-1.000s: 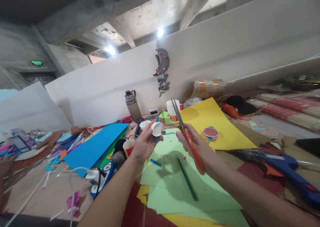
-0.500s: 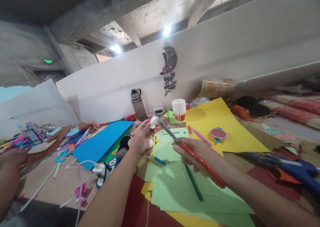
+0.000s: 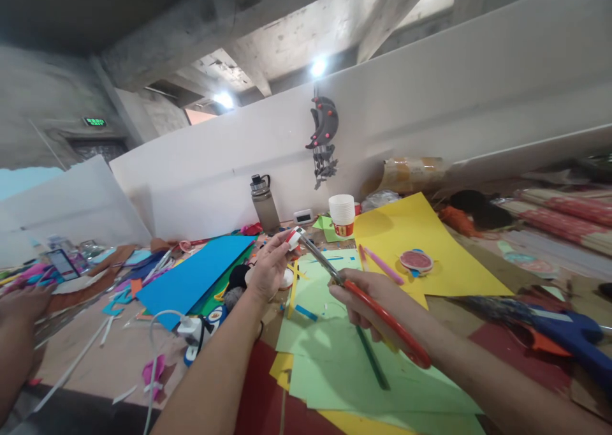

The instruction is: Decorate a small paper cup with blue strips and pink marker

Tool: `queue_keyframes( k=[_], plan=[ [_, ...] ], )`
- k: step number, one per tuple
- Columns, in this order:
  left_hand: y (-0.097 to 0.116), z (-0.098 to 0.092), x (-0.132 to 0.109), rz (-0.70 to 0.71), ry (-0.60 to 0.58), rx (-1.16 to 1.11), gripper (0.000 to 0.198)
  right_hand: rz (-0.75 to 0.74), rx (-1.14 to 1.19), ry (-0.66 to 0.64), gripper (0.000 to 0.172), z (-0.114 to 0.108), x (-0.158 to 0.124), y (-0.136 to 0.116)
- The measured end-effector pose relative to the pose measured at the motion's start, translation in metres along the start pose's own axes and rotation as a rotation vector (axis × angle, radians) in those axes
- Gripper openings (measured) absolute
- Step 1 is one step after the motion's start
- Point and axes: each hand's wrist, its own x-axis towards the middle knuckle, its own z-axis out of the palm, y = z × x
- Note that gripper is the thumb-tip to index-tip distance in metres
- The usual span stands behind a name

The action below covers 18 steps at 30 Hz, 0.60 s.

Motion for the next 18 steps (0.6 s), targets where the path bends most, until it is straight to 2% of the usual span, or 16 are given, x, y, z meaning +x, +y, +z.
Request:
queue_keyframes(
  k=[7, 18],
  plan=[
    [-0.0023, -0.0033, 0.0017, 0.018, -0.02, 0.021, 0.03, 0.046, -0.085, -0.002, 0.034, -0.0013, -0.0019, -0.0055],
    [-0.0039, -0.0023, 0.0025, 0.006, 0.009, 0.009, 0.027, 0.069, -0.059, -0.026, 0.033, -0.0014, -0.0017, -0.008]
  ],
)
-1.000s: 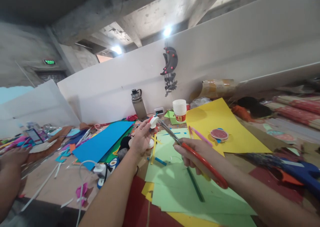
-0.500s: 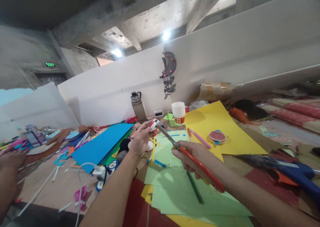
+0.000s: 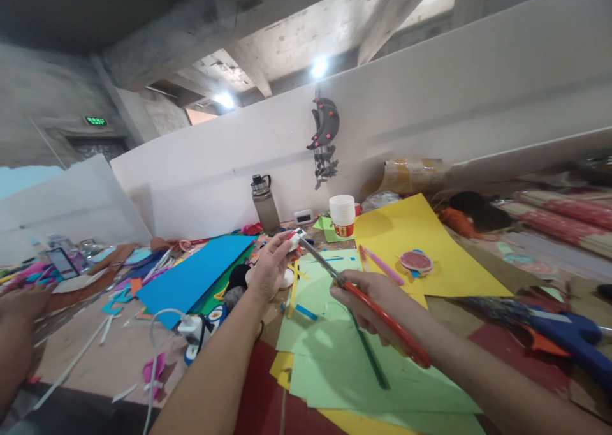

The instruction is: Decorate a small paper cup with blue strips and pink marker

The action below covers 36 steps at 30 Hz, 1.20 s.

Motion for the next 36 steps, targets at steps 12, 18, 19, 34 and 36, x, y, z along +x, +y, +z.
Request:
queue_keyframes(
  k=[12, 18, 19, 34, 36],
  plan=[
    [-0.001, 0.0, 0.001, 0.027, -0.016, 0.048, 0.028, 0.016, 0.014, -0.007, 0.032, 0.001, 0.0, 0.001],
    [0.0, 0.0, 0.0, 0.017, -0.005, 0.068, 0.028, 0.06, -0.021, 0.019, 0.023, 0.005, -0.001, -0.001],
    [0.0, 0.0, 0.0, 0.016, -0.007, 0.069, 0.027, 0.061, -0.019, 0.021, 0.022, 0.005, -0.001, -0.002],
    [0.004, -0.001, -0.002, 0.006, -0.012, 0.013, 0.025, -0.151, -0.151, 0.134, 0.022, 0.011, 0.003, 0.008],
    [0.006, -0.001, -0.002, 0.003, -0.009, 0.005, 0.025, -0.167, -0.17, 0.14, 0.023, 0.012, 0.005, 0.011]
  ],
)
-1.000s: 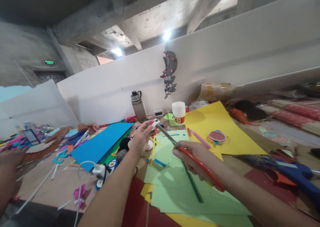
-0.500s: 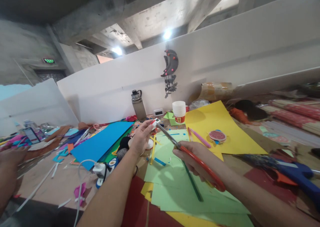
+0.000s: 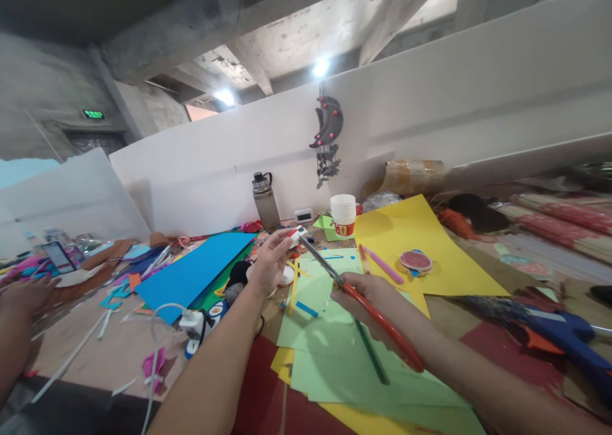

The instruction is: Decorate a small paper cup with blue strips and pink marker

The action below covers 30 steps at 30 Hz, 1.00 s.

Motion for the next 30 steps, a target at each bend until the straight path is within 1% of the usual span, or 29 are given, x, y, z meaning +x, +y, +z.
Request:
queue_keyframes(
  k=[4, 7, 11, 13, 17, 20, 26, 30],
  plan=[
    [0.001, -0.0001, 0.0, -0.011, 0.013, -0.02, 0.025, -0.046, -0.027, 0.003, 0.027, 0.0005, 0.0004, 0.0018],
    [0.0011, 0.0007, 0.0004, -0.01, 0.022, -0.03, 0.025, -0.099, -0.049, 0.034, 0.028, 0.0005, -0.0006, 0.0006],
    [0.0005, 0.0037, 0.0012, 0.003, 0.025, -0.037, 0.025, -0.158, 0.027, 0.005, 0.029, -0.0006, -0.0019, 0.0007],
    [-0.0002, 0.0056, 0.0017, 0.005, 0.042, -0.036, 0.025, -0.153, 0.055, -0.02, 0.031, -0.0013, -0.0024, 0.0016],
    [-0.0014, 0.008, 0.0024, 0.02, 0.084, -0.023, 0.026, -0.11, 0.061, -0.026, 0.031, -0.0015, -0.0036, 0.0009],
    [-0.0022, 0.008, 0.0029, 0.03, 0.09, -0.014, 0.028, -0.103, 0.047, -0.028, 0.031, -0.0011, -0.0037, -0.0008],
    [-0.0045, 0.0069, 0.0042, 0.024, 0.103, 0.008, 0.028, -0.133, -0.048, 0.037, 0.033, -0.0009, -0.0005, 0.001],
    [-0.0057, 0.0064, 0.0047, 0.018, 0.118, 0.018, 0.029, -0.121, -0.088, 0.054, 0.035, -0.0019, 0.0009, 0.002]
  ],
)
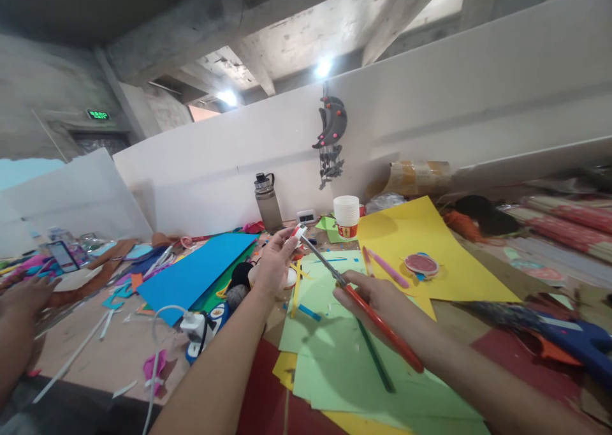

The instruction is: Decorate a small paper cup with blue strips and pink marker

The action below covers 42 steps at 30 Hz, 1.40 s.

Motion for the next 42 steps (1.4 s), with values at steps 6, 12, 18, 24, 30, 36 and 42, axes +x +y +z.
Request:
queue_keyframes(
  k=[6, 12, 18, 24, 30, 36, 42],
  plan=[
    [-0.001, 0.0, 0.0, 0.014, 0.02, 0.004, 0.028, 0.002, -0.014, -0.002, 0.036, 0.0, 0.001, 0.003],
    [-0.002, 0.002, -0.001, -0.012, 0.02, 0.018, 0.03, -0.028, -0.061, 0.029, 0.034, 0.001, 0.001, 0.0],
    [-0.004, 0.002, -0.002, -0.01, 0.01, 0.013, 0.03, -0.025, -0.048, 0.063, 0.03, 0.002, -0.001, -0.003],
    [-0.005, 0.0, -0.002, -0.007, -0.02, 0.007, 0.029, -0.033, -0.013, 0.049, 0.032, 0.002, 0.0, -0.003],
    [-0.005, 0.0, -0.002, -0.023, -0.02, 0.008, 0.03, -0.034, -0.051, 0.049, 0.029, 0.002, 0.002, 0.0],
    [-0.005, 0.0, -0.002, -0.017, -0.02, 0.017, 0.03, -0.037, -0.06, 0.059, 0.031, 0.004, 0.003, 0.004],
    [-0.007, 0.0, -0.002, -0.016, -0.028, 0.015, 0.031, -0.047, -0.077, 0.07, 0.029, 0.006, 0.006, 0.01]
  ],
)
